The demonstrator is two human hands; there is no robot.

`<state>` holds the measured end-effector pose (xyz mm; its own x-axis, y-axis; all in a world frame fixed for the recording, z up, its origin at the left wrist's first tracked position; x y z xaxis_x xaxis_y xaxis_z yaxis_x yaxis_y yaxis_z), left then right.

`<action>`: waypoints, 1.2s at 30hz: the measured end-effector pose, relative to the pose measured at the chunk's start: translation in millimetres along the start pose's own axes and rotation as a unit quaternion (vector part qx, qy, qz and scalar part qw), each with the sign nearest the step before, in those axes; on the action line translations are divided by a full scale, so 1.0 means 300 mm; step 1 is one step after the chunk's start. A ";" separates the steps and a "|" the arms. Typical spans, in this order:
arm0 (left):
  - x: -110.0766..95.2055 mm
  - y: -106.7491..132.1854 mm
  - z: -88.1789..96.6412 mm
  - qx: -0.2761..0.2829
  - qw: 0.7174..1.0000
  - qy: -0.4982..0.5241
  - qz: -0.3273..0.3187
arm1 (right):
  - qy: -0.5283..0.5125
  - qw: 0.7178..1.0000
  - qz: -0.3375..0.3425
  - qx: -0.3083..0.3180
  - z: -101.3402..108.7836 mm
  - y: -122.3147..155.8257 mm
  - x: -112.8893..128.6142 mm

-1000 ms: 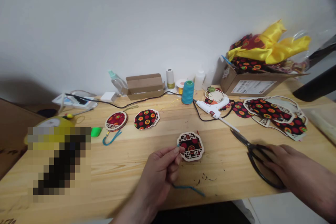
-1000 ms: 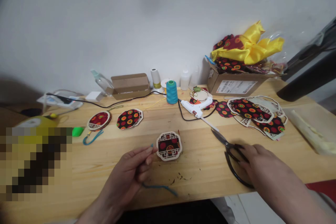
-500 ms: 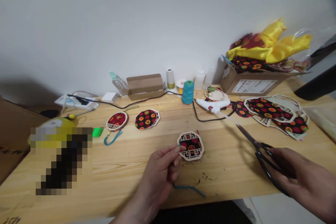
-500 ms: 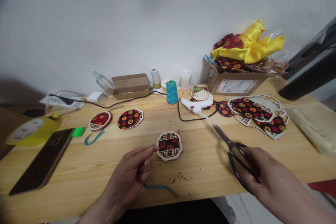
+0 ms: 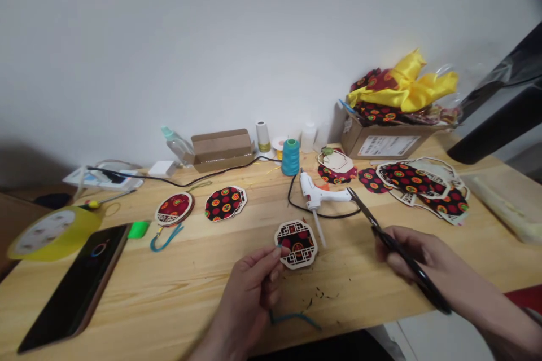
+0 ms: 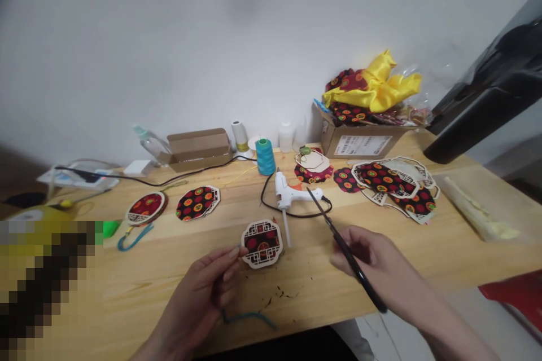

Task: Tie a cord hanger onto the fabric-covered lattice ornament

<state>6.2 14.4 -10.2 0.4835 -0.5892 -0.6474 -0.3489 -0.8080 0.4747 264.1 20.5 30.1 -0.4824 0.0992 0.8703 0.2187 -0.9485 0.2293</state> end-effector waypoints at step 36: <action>0.000 -0.003 0.014 -0.027 0.999 -0.020 -0.025 | 0.074 0.980 0.032 0.184 -0.186 -0.019 0.077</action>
<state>3.1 15.2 -13.2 0.4665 -0.5480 -0.6943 -0.2806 -0.8361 0.4714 204.4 11.3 24.7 -0.5690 -0.0271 0.8219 0.5309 -0.7754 0.3419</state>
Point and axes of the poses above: each hand's wrist, its own y-axis away from the middle knuckle, its own z-axis out of the back of the hand, x = y × z, the point moved 1 cm from there along -y, towards the middle knuckle, and after that the axes turned 12 degrees about x, right-handed, at the moved point
